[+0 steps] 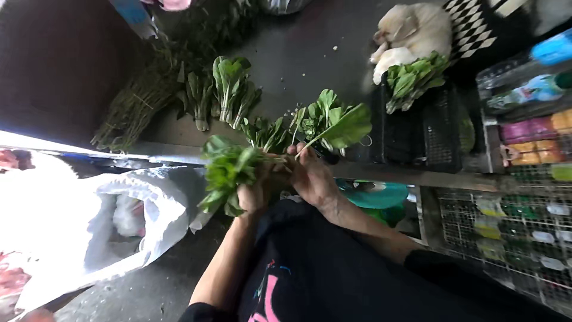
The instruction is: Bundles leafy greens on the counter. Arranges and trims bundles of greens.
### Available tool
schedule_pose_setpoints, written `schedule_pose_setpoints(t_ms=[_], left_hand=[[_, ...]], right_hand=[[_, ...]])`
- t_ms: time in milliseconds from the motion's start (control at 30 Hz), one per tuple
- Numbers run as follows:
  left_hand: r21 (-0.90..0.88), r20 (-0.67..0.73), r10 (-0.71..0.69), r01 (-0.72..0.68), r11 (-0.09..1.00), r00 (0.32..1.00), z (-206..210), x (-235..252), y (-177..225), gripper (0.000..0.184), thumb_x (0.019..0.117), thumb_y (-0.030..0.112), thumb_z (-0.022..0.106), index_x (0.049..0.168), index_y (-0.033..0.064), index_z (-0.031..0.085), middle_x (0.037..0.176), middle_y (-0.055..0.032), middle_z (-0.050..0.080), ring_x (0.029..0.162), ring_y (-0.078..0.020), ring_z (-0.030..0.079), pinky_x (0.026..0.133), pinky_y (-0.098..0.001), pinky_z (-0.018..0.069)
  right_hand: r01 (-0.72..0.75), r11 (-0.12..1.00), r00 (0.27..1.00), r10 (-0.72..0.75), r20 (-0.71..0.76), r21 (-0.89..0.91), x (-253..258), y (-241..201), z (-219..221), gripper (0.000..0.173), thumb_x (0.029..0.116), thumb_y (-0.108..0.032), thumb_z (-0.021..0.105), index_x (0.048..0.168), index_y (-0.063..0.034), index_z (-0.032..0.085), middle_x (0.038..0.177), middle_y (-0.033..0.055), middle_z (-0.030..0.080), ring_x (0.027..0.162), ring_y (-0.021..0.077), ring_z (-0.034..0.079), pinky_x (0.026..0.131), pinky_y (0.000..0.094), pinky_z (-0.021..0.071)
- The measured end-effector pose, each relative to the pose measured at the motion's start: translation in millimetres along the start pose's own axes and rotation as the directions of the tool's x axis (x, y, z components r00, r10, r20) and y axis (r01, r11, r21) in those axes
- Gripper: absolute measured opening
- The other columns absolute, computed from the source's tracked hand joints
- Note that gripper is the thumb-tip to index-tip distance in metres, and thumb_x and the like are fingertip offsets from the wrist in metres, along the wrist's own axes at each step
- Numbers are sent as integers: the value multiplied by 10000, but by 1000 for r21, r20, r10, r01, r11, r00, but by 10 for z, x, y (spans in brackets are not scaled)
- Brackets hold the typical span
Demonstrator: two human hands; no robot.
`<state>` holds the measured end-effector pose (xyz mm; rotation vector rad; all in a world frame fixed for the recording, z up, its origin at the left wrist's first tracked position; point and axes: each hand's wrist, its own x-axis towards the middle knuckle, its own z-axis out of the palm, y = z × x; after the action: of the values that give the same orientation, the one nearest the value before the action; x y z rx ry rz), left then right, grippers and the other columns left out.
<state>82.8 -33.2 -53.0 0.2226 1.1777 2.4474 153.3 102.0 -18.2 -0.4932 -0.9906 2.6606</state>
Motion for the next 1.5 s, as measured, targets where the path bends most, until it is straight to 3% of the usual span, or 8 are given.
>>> schedule_pose_setpoints(t_ms=[200, 400, 567, 800, 933, 1067, 1333, 1500], left_hand=[[-207, -52, -47, 35, 978, 998, -407, 373, 331, 356, 968, 154, 661, 1318, 180, 606, 1087, -13, 716, 1021, -183, 691, 991, -447, 552], [11, -10, -186, 186, 983, 983, -681, 507, 320, 386, 963, 31, 614, 1343, 79, 572, 1153, -70, 699, 1031, -202, 684, 953, -432, 566], [561, -23, -410, 352, 749, 912, -1053, 413, 68, 266, 939, 216, 731, 1169, 84, 719, 1027, -42, 736, 944, -121, 692, 860, -353, 589], [476, -112, -460, 454, 753, 881, -1350, 405, 347, 344, 899, 129, 741, 1217, 15, 676, 1002, -74, 750, 855, -155, 709, 781, -334, 603], [478, -173, -427, 455, 751, 887, -1612, 419, 533, 241, 1014, 223, 574, 1129, 20, 634, 719, 20, 626, 614, -71, 595, 611, -240, 540], [435, -131, -437, 448, 781, 890, -1714, 422, 603, 302, 1078, 314, 407, 1025, 87, 599, 755, 45, 617, 684, -62, 608, 694, -254, 556], [237, 162, -487, 445, 863, 858, -1681, 382, 525, 308, 1010, 99, 535, 1307, 18, 546, 1158, -125, 682, 1015, -230, 684, 936, -435, 578], [505, 162, -396, 269, 820, 904, -1524, 404, 500, 277, 895, 41, 749, 1161, 44, 673, 981, -61, 748, 890, -156, 721, 824, -359, 619]], right_hand=[[307, 860, 889, -412, -198, -408, 525, -559, -511, 143, 1094, -258, 445, 1127, -201, 572, 960, -62, 642, 881, 89, 637, 832, 303, 565], [-280, 178, 837, -435, -331, -943, 535, -295, -884, 445, 1018, -241, 629, 1389, -3, 567, 1281, 204, 655, 1152, 324, 661, 1002, 527, 537], [55, 166, 993, -117, 36, -985, 284, 618, 68, 513, 880, -209, 810, 1330, -33, 639, 1207, 139, 693, 1014, 198, 709, 927, 401, 606], [-99, 335, 982, -122, -147, -937, 495, 852, 67, 308, 979, -172, 703, 1238, -12, 660, 1008, 109, 737, 837, 186, 737, 802, 396, 639], [-134, 513, 918, -258, -302, -848, 761, 932, -178, 405, 970, -108, 704, 1314, 23, 536, 990, 148, 732, 786, 214, 756, 750, 379, 660], [-312, 308, 906, -189, -380, -899, 941, 1030, -311, 446, 1013, -275, 671, 1356, -23, 537, 958, 137, 724, 746, 213, 728, 707, 390, 628], [-245, 84, 950, -178, -256, -966, 844, 1059, -218, 420, 1016, -377, 634, 1312, -79, 624, 877, 108, 720, 750, 241, 700, 735, 472, 589], [31, 337, 999, -23, 24, -941, 524, 934, 188, 411, 901, -224, 786, 1250, -49, 656, 1023, 70, 721, 890, 121, 697, 820, 343, 610]])
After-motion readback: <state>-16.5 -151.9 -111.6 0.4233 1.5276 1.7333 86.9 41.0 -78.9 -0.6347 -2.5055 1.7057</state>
